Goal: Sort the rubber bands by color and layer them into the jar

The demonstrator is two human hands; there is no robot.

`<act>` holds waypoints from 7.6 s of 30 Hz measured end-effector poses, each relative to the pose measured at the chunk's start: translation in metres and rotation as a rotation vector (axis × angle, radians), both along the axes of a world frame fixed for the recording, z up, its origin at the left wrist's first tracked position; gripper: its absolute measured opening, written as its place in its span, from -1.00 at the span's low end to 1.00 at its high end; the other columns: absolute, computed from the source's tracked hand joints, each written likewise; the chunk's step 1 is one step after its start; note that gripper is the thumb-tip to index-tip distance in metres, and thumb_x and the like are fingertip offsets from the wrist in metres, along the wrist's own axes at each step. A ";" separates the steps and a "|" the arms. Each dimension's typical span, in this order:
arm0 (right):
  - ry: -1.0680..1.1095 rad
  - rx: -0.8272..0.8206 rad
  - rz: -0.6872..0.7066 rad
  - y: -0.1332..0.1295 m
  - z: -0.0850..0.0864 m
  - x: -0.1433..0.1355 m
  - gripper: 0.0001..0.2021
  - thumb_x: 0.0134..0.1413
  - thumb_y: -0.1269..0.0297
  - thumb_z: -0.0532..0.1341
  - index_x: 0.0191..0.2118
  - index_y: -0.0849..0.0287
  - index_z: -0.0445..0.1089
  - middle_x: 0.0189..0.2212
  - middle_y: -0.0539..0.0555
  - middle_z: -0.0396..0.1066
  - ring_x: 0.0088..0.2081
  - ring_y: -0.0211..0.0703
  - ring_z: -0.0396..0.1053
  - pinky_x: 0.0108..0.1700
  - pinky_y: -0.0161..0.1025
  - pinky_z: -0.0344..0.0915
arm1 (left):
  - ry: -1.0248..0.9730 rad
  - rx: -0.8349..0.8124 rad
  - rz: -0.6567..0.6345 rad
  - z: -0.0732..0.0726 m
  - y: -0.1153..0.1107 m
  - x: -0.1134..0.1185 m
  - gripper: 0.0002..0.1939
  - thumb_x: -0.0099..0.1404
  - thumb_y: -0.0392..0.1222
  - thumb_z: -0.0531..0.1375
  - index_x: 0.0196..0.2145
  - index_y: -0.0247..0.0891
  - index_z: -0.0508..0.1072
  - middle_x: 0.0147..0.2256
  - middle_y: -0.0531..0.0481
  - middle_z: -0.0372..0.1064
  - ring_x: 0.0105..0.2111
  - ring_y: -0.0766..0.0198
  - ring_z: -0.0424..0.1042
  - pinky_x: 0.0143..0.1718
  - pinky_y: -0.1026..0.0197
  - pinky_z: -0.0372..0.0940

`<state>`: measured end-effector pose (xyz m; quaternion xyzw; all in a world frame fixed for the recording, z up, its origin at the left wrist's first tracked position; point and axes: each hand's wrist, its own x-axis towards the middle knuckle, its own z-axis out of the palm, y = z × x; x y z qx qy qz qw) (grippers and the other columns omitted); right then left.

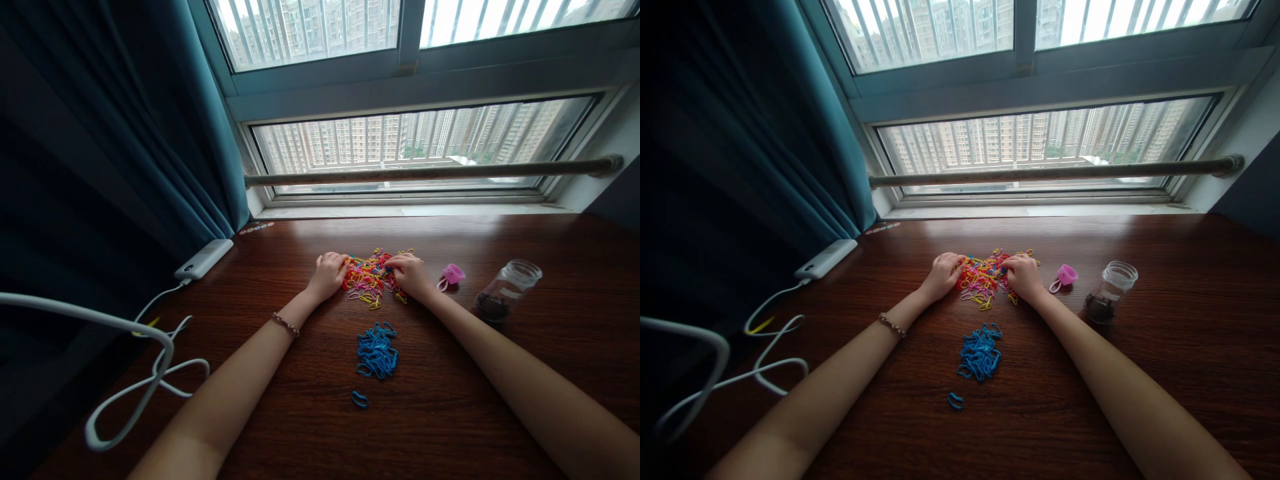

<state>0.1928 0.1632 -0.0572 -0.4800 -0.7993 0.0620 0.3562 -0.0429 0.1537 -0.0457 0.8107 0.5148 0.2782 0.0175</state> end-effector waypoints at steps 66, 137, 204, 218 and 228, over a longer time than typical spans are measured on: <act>0.105 0.009 -0.177 0.002 0.000 0.006 -0.75 -0.03 0.46 0.07 -0.31 0.13 0.48 -0.45 0.04 0.47 -0.32 -0.14 0.31 -0.22 -0.27 0.22 | -0.534 -0.274 -0.398 0.018 -0.028 0.029 -0.81 0.08 -0.13 0.23 -0.38 -0.31 0.49 -0.41 -0.04 0.44 -0.37 0.28 0.40 -0.29 0.28 0.28; -0.025 -0.002 -0.225 -0.007 0.012 0.003 -0.73 -0.06 0.46 0.05 -0.37 0.12 0.50 -0.43 0.05 0.49 -0.29 -0.09 0.30 -0.17 -0.22 0.19 | -0.247 -0.215 -0.616 0.030 -0.051 0.045 -0.72 0.26 -0.11 0.04 -0.45 -0.24 0.48 -0.30 -0.07 0.44 -0.17 0.22 0.35 -0.02 0.13 0.18; 0.500 0.028 0.043 0.000 0.007 0.002 -0.58 -0.20 0.59 -0.04 -0.28 0.18 0.48 -0.24 0.07 0.43 -0.19 -0.15 0.37 -0.08 -0.21 0.29 | -0.317 0.205 0.047 0.000 -0.003 -0.001 -0.92 0.11 -0.28 0.19 -0.38 -0.26 0.47 -0.39 -0.04 0.44 -0.33 0.22 0.40 -0.22 0.15 0.30; 0.552 -0.004 0.055 0.001 0.006 0.001 -0.60 -0.17 0.56 -0.02 -0.26 0.17 0.47 -0.21 0.07 0.41 -0.20 -0.15 0.38 -0.14 -0.22 0.34 | -0.123 0.235 -0.185 0.010 -0.025 0.021 -0.94 0.17 -0.27 0.13 -0.42 -0.24 0.40 -0.35 -0.04 0.36 -0.25 0.21 0.29 -0.14 0.09 0.20; 0.654 -0.102 0.060 -0.001 0.007 0.000 -0.63 -0.12 0.49 0.00 -0.18 0.25 0.41 -0.08 0.18 0.30 -0.45 -0.19 0.44 -0.49 -0.30 0.39 | -0.101 0.216 -0.203 0.009 -0.023 0.021 -0.92 0.19 -0.26 0.10 -0.41 -0.24 0.39 -0.35 -0.03 0.37 -0.24 0.22 0.29 -0.12 0.09 0.18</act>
